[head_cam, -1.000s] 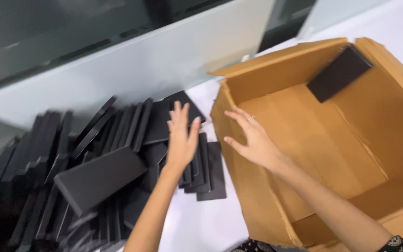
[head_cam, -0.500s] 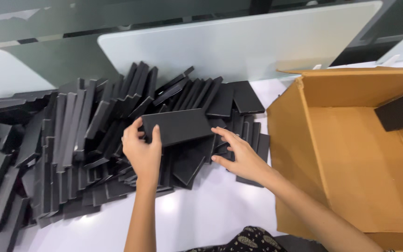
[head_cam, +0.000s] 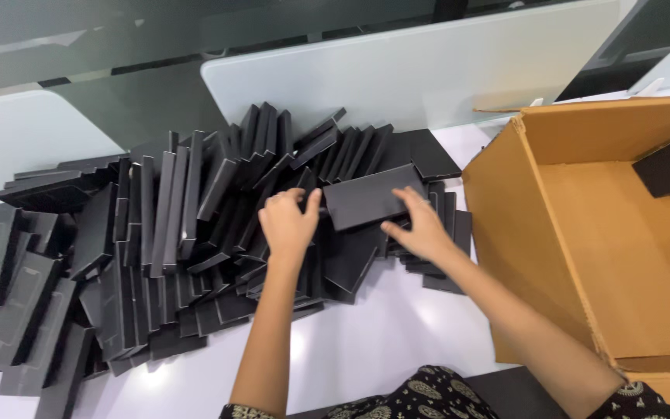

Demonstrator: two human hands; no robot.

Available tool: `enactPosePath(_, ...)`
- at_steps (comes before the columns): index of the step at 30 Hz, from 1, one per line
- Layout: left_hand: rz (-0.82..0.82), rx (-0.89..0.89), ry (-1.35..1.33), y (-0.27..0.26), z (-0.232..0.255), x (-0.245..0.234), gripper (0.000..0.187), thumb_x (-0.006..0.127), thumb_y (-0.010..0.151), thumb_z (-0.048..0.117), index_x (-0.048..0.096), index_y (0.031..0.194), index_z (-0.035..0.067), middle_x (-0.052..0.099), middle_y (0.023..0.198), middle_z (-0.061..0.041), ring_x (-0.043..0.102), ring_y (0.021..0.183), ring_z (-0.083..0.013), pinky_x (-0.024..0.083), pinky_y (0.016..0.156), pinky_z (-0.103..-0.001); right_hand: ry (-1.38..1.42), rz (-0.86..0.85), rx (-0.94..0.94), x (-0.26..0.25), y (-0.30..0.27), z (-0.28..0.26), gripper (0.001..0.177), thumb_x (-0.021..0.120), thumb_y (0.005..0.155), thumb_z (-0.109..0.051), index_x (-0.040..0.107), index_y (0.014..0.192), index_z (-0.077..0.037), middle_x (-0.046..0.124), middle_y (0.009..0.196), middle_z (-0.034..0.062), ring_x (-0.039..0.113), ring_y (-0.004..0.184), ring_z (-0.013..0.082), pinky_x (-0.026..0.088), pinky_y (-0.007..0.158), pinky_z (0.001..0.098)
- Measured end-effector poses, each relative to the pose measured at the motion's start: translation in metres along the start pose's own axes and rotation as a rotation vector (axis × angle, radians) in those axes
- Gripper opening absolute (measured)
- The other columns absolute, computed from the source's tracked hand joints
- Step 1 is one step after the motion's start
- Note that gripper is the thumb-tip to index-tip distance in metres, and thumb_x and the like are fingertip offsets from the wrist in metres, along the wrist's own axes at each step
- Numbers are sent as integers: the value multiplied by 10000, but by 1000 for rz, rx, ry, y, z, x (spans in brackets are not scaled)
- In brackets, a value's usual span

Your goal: The person picks up black product boxes from a large pile on a workstation and places them into a cardboard box.

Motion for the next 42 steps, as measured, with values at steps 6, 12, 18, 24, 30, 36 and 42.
enactPosePath(6,-6,105,-243,-18,9,-18,331,709,922,342,769,1005,27,753,1043,-142,671,978,-339,508,879,-454,181,62,550,22,14,96,730,789,884,-387,489,1441,-22,568,1404,255,567,1303,362,480,1064,427)
enactPosePath(12,-79,17,-471,-23,-4,-44,244,691,946,247,767,1030,31,760,1064,-137,699,1008,-295,538,893,-390,701,329,940,38,12,152,591,778,887,-186,503,1372,10,615,1260,179,669,1113,288,600,921,365)
enactPosePath(18,-14,70,-637,-38,7,-86,175,698,951,146,760,1078,44,771,1044,-108,728,992,-238,556,891,-347,1057,571,597,-11,-13,88,392,700,975,-116,610,1330,26,679,1142,107,691,994,200,622,885,327)
enactPosePath(24,-1,326,-713,-65,44,-138,265,738,956,113,722,1212,47,750,1186,-108,698,1134,-246,544,1000,-346,816,485,238,-62,-91,-54,345,633,1014,-85,597,1337,34,691,1233,80,673,1086,103,569,931,246)
enactPosePath(30,-51,496,-759,-96,66,-171,501,804,909,146,628,1357,7,656,1388,-149,610,1314,-302,480,1124,-397,545,304,14,-79,-122,-137,305,668,1024,-36,658,1318,47,620,1151,45,611,1021,88,515,872,226)
enactPosePath(36,-128,448,-753,-123,35,-171,493,865,814,183,699,1255,37,714,1287,-118,663,1216,-289,522,1053,-398,393,29,-49,-41,-127,-166,290,703,922,-72,700,1208,-26,699,1120,46,696,952,106,604,794,257)
enactPosePath(42,-273,279,-697,-154,-10,-142,356,821,849,175,745,1168,35,770,1107,-104,716,1024,-263,562,910,-362,391,-179,-17,20,-128,-170,260,703,926,-90,694,1179,-30,704,1089,77,729,977,172,621,868,297)
Point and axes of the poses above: each hand's wrist, its own y-axis towards the middle knuckle, its own x-axis out of the palm, z = x × y, the point moved 6 cm from there along y, towards the middle knuckle
